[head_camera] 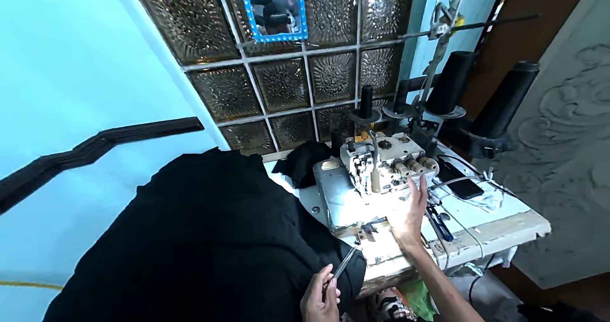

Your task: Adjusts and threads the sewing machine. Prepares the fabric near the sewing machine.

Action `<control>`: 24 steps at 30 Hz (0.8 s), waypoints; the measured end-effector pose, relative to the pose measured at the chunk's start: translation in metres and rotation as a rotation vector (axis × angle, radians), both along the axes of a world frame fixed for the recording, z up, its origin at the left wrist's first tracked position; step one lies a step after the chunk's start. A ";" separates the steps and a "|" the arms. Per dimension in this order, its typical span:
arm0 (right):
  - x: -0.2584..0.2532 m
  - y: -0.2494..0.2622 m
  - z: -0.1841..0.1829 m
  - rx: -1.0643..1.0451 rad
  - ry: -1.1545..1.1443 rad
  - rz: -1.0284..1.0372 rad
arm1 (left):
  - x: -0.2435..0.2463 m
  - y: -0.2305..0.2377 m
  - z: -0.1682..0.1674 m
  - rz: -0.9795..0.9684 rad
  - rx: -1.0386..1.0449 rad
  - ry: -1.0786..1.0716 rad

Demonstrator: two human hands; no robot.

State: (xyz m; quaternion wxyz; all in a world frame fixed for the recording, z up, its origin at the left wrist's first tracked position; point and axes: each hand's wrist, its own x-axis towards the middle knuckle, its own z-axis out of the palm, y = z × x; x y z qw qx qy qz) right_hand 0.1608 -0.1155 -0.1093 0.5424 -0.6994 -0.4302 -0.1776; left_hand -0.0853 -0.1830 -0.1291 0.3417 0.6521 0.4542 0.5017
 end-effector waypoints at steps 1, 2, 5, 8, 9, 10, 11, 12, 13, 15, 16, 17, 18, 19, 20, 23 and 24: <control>-0.003 -0.001 0.002 -0.014 0.068 0.010 | -0.002 -0.001 0.003 -0.029 -0.042 -0.030; -0.005 -0.003 0.004 -0.042 0.125 0.018 | -0.006 -0.002 0.007 -0.072 -0.104 -0.096; -0.007 -0.012 0.008 -0.183 0.272 0.068 | -0.021 -0.009 0.017 -0.196 -0.307 -0.410; 0.002 -0.030 0.006 -0.233 0.262 0.129 | -0.034 -0.009 0.025 -0.254 -0.451 -0.742; 0.005 -0.038 0.007 -0.255 0.237 0.133 | -0.038 -0.005 0.026 -0.286 -0.458 -0.839; 0.008 -0.046 0.005 -0.273 0.180 0.127 | -0.042 0.001 0.030 -0.333 -0.443 -0.906; 0.011 -0.053 0.001 -0.287 0.102 0.120 | -0.044 0.007 0.035 -0.375 -0.425 -0.953; 0.016 -0.058 -0.005 -0.286 0.025 0.118 | -0.044 0.013 0.044 -0.400 -0.401 -0.968; 0.021 -0.062 -0.011 -0.279 -0.051 0.114 | -0.042 0.018 0.054 -0.413 -0.366 -0.944; 0.028 -0.068 -0.019 -0.265 -0.152 0.097 | -0.035 0.030 0.075 -0.437 -0.277 -0.834; 0.030 -0.071 -0.022 -0.267 -0.173 0.090 | -0.029 0.038 0.086 -0.442 -0.238 -0.778; 0.032 -0.073 -0.025 -0.266 -0.182 0.085 | -0.021 0.045 0.098 -0.438 -0.208 -0.729; 0.033 -0.073 -0.029 -0.263 -0.186 0.079 | -0.012 0.053 0.110 -0.424 -0.184 -0.703; 0.032 -0.074 -0.032 -0.260 -0.190 0.072 | -0.002 0.063 0.123 -0.415 -0.158 -0.668; 0.031 -0.075 -0.036 -0.263 -0.195 0.066 | 0.009 0.073 0.137 -0.413 -0.128 -0.627; 0.031 -0.075 -0.044 -0.266 -0.199 0.054 | 0.047 0.108 0.177 -0.395 -0.038 -0.499; 0.032 -0.076 -0.045 -0.268 -0.195 0.052 | 0.061 0.121 0.187 -0.369 -0.023 -0.458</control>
